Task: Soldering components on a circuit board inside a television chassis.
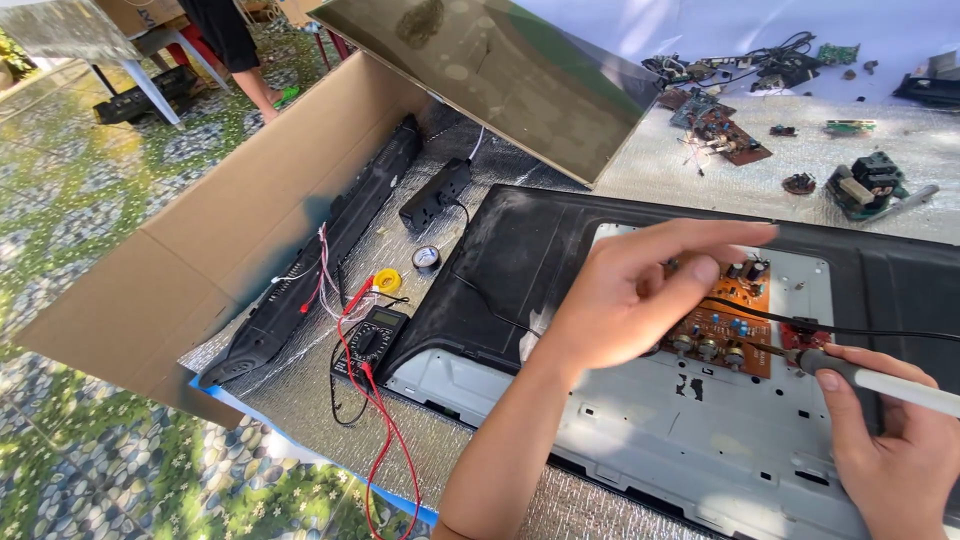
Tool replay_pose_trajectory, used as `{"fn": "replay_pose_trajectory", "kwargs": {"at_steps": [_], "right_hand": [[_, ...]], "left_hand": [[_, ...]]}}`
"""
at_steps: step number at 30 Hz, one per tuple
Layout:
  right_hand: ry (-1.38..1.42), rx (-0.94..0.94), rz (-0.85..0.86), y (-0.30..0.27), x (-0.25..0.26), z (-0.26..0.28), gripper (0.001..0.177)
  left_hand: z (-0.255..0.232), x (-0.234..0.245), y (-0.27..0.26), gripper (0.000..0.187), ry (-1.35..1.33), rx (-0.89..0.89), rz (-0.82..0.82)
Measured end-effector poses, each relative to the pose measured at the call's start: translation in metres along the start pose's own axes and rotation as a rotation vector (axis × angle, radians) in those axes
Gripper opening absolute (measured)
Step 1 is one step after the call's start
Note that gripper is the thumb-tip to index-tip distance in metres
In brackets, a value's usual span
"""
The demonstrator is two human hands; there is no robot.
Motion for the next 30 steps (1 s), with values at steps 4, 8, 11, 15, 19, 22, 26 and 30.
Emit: {"fn": "replay_pose_trajectory", "kwargs": {"at_steps": [4,8,11,15,19,22,26,30], "right_hand": [[-0.155,0.035,-0.073,-0.002,0.003,-0.003,0.023],[-0.125,-0.005,-0.108,0.003,0.012,0.0,0.018],[-0.04,0.031,-0.136,-0.001,0.027,0.018,0.013],[-0.02,0.089,-0.192,0.006,0.02,0.013,0.016],[0.116,0.064,-0.158,0.008,0.02,0.022,0.018],[0.049,-0.004,-0.122,0.006,0.019,0.016,0.016],[-0.04,-0.098,-0.102,0.007,0.016,0.005,0.013],[-0.053,-0.085,-0.089,0.006,0.016,0.004,0.02]], "left_hand": [[0.021,0.015,0.014,0.025,-0.185,0.174,-0.123],[0.042,0.029,0.02,0.028,0.113,0.247,-0.156],[0.066,0.028,0.015,0.039,0.509,0.387,-0.082],[0.122,0.034,0.008,0.048,0.737,0.751,0.113],[0.16,0.039,0.005,0.05,0.824,0.724,0.181],[0.165,0.038,-0.002,0.046,0.849,0.788,0.211],[0.173,0.042,-0.004,0.043,0.883,0.841,0.227],[0.181,0.043,-0.007,0.038,0.899,0.779,0.253]]}}
Point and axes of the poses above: each hand's wrist, its own y-axis towards the middle knuckle, its own x-axis out of the back of the hand, z = x × y, the point moved 9 cm from there along y, towards the middle knuckle, and after that the axes turned 14 degrees about -y, right-handed, at the moved point
